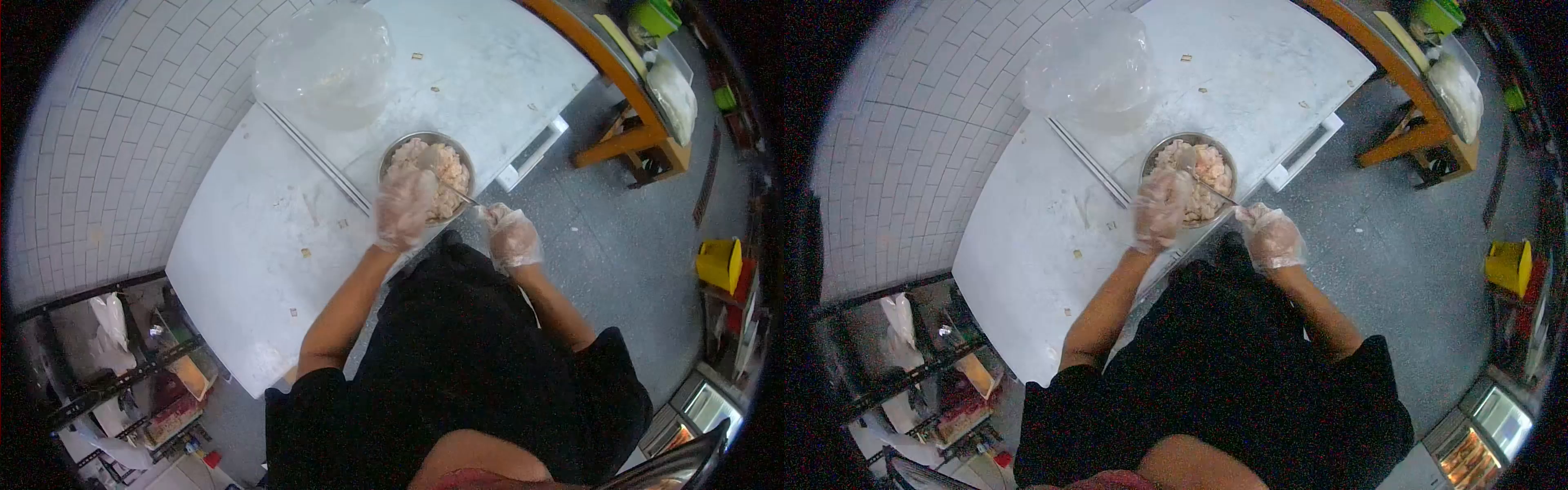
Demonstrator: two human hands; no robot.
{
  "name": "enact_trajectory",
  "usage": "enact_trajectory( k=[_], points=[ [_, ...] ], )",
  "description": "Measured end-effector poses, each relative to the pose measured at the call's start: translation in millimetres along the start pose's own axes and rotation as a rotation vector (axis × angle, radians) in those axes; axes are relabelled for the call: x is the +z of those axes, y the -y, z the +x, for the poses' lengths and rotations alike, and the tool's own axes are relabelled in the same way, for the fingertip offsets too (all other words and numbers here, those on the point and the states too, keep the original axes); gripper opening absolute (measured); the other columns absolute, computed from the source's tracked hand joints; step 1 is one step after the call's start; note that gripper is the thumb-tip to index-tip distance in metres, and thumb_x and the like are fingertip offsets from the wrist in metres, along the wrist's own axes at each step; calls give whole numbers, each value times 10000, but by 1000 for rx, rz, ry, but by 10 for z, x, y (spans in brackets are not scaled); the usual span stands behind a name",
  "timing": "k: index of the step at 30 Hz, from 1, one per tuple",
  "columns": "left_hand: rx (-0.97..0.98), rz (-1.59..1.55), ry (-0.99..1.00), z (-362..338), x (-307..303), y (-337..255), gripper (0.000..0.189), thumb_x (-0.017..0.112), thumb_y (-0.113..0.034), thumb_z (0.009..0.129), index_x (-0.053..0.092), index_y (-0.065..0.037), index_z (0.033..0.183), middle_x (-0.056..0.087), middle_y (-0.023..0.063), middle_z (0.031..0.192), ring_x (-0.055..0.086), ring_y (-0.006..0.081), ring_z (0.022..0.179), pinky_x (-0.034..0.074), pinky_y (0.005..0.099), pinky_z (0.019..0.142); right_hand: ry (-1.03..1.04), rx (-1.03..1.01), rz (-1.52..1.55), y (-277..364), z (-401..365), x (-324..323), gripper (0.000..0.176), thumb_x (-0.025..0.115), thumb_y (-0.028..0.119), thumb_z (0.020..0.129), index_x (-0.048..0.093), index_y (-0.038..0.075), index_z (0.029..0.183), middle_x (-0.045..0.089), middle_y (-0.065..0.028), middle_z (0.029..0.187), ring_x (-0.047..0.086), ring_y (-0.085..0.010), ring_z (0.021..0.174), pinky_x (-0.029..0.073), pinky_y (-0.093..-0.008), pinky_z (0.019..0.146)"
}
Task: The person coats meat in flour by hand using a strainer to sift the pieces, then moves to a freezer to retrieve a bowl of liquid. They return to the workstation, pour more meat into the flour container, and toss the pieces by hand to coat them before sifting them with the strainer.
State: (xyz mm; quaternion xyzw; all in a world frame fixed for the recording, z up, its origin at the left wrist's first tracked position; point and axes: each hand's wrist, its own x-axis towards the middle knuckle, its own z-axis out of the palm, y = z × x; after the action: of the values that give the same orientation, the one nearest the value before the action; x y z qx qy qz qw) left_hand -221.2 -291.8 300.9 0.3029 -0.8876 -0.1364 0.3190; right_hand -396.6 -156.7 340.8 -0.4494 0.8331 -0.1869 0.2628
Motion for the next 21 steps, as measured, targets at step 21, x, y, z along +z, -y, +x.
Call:
enact_trajectory(
  k=[21],
  points=[
    [-639,430,232,-2788,-781,159,401,705,-337,719,600,-58,986,575,157,1037,520,342,987,419,491,831,102,-52,17,-147,256,-81,488,407,455,954,623,21,1001,618,-275,958,581,-444,946,456,-481,817]
  ],
)
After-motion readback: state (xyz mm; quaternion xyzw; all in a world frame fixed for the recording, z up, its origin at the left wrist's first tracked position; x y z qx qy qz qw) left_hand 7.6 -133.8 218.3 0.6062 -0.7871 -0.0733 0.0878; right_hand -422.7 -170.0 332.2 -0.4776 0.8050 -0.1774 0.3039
